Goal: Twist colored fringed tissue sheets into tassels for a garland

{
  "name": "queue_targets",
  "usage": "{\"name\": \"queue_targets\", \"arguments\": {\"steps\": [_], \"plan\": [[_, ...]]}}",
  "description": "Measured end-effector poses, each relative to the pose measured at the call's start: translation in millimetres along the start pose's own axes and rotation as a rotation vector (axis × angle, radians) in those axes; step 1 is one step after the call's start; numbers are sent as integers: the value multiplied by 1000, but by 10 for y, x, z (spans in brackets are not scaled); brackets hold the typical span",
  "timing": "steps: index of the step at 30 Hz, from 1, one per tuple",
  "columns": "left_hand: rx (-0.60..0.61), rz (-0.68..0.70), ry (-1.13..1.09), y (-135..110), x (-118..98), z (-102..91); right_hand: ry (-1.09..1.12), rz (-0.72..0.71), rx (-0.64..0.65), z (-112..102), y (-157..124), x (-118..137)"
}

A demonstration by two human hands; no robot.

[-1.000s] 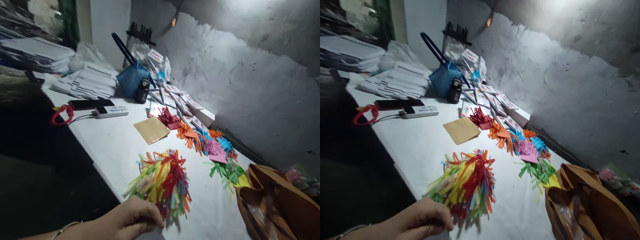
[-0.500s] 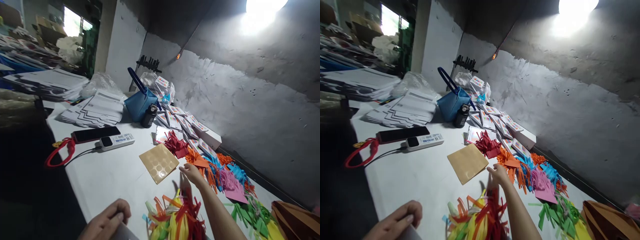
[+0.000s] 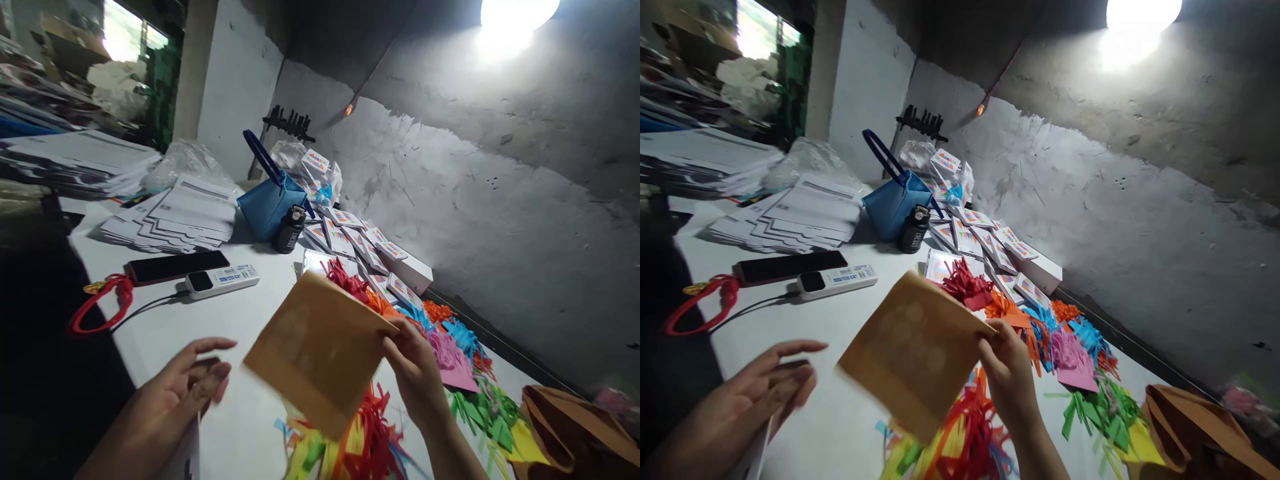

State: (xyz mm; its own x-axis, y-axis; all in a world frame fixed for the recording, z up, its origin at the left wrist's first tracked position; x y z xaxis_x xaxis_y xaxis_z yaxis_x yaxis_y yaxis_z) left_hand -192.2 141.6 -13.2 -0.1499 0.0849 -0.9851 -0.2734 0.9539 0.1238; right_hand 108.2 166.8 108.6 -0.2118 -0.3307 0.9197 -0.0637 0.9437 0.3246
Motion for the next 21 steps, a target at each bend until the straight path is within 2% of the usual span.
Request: {"name": "queue_targets", "arguments": {"steps": [2, 4, 7, 9, 11, 16, 21], "plan": [[142, 27, -62, -45, -210, 45, 104, 48, 2, -51, -469, 150], [377, -16, -158, -206, -384, 185, 209, 151, -33, -56, -902, 138], [748, -208, -304, -574, -517, 473, 375, 285, -235, -57, -1452, -73], [878, -325, -316, -764, -512, 632, 458, 319, -375, -55, -1765, -247], [926, -381, -279, -859, -458, 753, 530, 304, -460, -41, -2044, -390], [953, -436, -196, -974, -327, 970, 698, 276, -516, 65, -2643, -608], [926, -465, -124, -1205, -369, 1141, 538, 277, -634, 30, -3060, -700]]}}
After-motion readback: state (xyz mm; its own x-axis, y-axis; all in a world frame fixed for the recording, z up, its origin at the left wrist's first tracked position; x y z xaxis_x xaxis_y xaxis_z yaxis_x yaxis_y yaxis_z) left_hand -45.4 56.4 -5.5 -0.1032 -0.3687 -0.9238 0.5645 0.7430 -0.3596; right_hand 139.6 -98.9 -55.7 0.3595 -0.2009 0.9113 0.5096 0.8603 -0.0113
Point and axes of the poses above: each hand's wrist, its own y-axis towards the middle knuckle, its own z-axis out of the palm, x = y × z, the point moved 4 cm from there along y, towards the middle knuckle, and after that the axes turned 8 degrees about y, right-handed, at the moved point
